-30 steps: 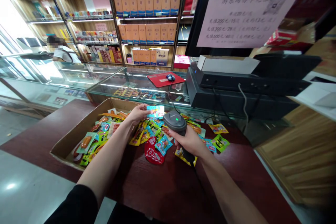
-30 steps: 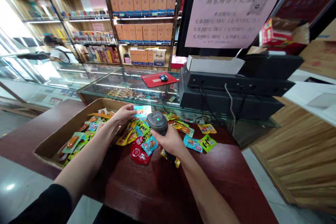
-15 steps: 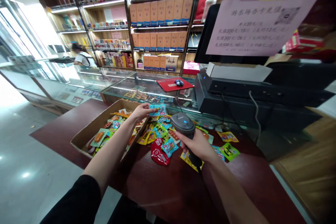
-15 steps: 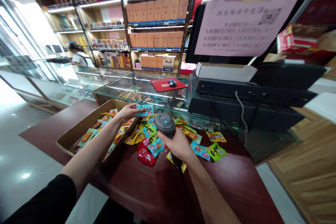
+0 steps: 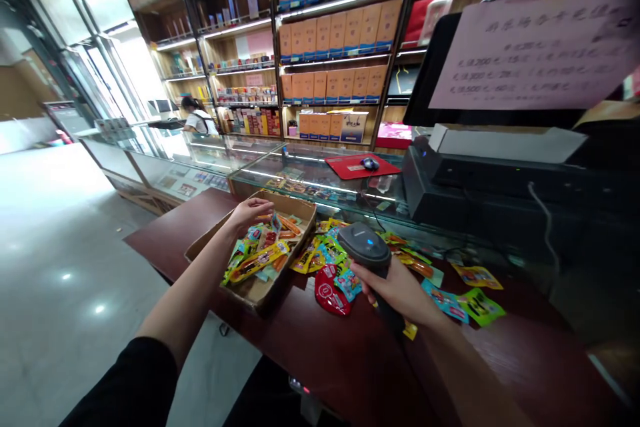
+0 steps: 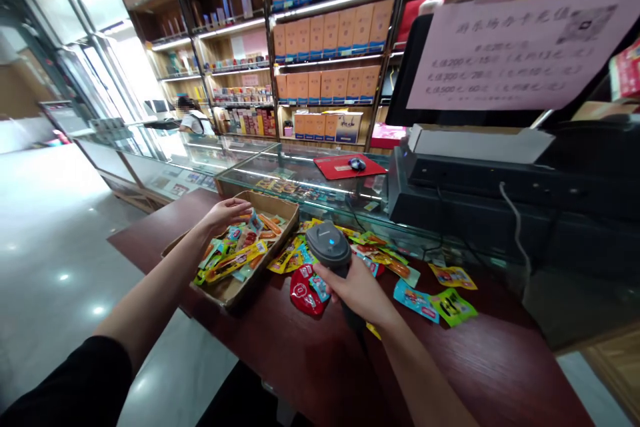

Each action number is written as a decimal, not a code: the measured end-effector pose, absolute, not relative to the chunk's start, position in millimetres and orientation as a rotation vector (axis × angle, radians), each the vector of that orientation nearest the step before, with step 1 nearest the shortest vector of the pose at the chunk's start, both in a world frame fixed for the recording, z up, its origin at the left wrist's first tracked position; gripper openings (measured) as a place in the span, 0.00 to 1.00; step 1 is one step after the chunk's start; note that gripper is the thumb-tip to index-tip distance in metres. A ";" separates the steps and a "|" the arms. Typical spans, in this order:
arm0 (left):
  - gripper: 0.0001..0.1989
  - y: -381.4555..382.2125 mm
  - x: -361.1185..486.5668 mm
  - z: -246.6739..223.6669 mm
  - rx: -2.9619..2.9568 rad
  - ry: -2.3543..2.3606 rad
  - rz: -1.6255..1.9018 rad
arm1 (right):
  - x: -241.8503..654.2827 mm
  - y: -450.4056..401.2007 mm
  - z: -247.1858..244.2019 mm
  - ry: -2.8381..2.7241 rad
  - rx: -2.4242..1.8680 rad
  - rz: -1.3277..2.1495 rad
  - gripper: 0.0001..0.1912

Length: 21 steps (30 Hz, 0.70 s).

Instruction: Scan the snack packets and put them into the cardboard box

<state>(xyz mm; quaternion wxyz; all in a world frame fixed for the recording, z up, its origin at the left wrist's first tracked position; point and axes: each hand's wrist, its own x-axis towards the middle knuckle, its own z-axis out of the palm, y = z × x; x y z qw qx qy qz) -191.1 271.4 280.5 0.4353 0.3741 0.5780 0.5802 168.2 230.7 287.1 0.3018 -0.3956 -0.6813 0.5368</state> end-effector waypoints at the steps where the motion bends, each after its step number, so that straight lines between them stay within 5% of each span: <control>1: 0.22 268.8 -192.5 281.3 0.940 1.450 1.444 | 168.3 231.1 286.3 -1.803 -1.048 1.429 0.16; 13: 0.21 300.3 -124.5 292.5 1.290 1.592 1.483 | 184.5 240.4 293.6 -1.718 -1.086 1.385 0.18; 21: 0.18 337.9 -41.4 243.5 1.487 1.454 1.200 | 199.0 247.3 301.0 -1.622 -1.083 1.337 0.20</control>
